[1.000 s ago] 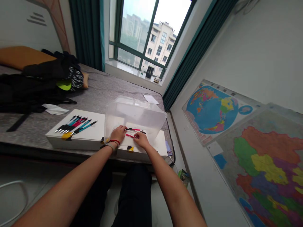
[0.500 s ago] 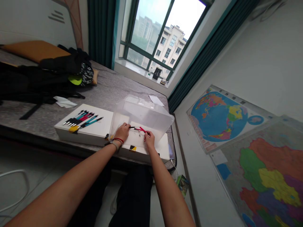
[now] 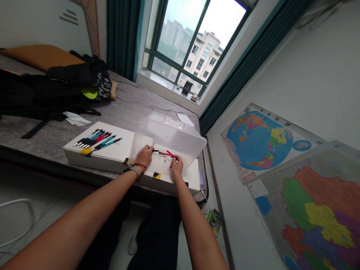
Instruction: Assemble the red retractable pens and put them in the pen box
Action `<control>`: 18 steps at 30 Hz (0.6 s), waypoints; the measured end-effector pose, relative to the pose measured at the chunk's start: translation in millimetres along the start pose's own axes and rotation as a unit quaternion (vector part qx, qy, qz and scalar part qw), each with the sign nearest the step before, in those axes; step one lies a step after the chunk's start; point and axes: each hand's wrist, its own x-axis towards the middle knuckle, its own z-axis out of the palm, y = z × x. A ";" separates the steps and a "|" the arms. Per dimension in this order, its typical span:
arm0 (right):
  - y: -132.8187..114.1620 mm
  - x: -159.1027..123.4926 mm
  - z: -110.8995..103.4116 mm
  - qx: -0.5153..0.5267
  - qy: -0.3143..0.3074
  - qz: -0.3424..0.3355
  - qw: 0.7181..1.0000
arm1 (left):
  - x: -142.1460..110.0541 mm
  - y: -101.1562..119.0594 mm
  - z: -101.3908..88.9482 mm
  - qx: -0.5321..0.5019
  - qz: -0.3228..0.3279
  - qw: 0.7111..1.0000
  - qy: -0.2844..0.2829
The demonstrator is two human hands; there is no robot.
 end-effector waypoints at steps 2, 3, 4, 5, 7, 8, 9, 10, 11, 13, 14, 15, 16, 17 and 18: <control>0.4 0.0 -0.8 -0.016 -0.003 -0.006 1.000 | -0.2 -0.1 0.0 -0.004 0.006 1.000 0.001; 0.4 0.0 -1.1 -0.024 -0.004 -0.009 1.000 | -0.3 -0.2 0.0 -0.007 0.008 1.000 0.000; 0.3 0.0 -1.4 -0.031 -0.004 -0.012 0.999 | -0.3 -0.2 -0.1 -0.011 0.007 1.000 -0.001; 0.0 -0.2 -1.6 -0.036 -0.003 -0.015 0.999 | -0.4 -0.3 -0.1 -0.015 0.005 1.000 -0.002; -0.7 -0.6 -1.8 -0.040 -0.003 -0.020 0.999 | -0.4 -0.3 0.0 -0.021 0.000 1.000 -0.004; -1.0 -0.8 -1.8 -0.038 -0.003 -0.021 0.999 | -0.4 -0.4 0.2 -0.023 -0.002 1.000 -0.003; -1.3 -0.9 -1.7 -0.034 -0.002 -0.020 0.999 | -0.4 -0.4 0.4 -0.026 -0.003 1.000 -0.001; -1.5 -1.0 -1.4 -0.027 -0.001 -0.016 1.000 | -0.3 -0.5 0.6 -0.029 -0.003 1.000 0.001; -1.6 -0.9 -0.9 -0.015 0.001 -0.009 1.000 | -0.2 -0.6 0.9 -0.033 -0.002 0.999 0.003; -1.8 -0.5 0.3 0.016 0.009 0.010 1.000 | 0.2 -0.9 1.3 -0.054 -0.004 0.999 0.006; -2.0 -0.1 1.0 0.033 0.012 0.021 0.999 | 0.4 -1.2 1.5 -0.067 -0.006 0.998 0.008; -2.3 0.2 1.8 0.048 0.016 0.030 0.998 | 0.6 -1.5 1.6 -0.080 -0.009 0.997 0.009; -2.7 0.6 2.5 0.060 0.019 0.036 0.997 | 0.9 -1.9 1.7 -0.092 -0.013 0.996 0.010; -3.3 0.9 3.2 0.068 0.020 0.039 0.997 | 1.2 -2.4 1.7 -0.101 -0.016 0.995 0.011; -3.9 1.1 3.7 0.073 0.021 0.039 0.996 | 1.5 -3.1 1.8 -0.108 -0.018 0.994 0.012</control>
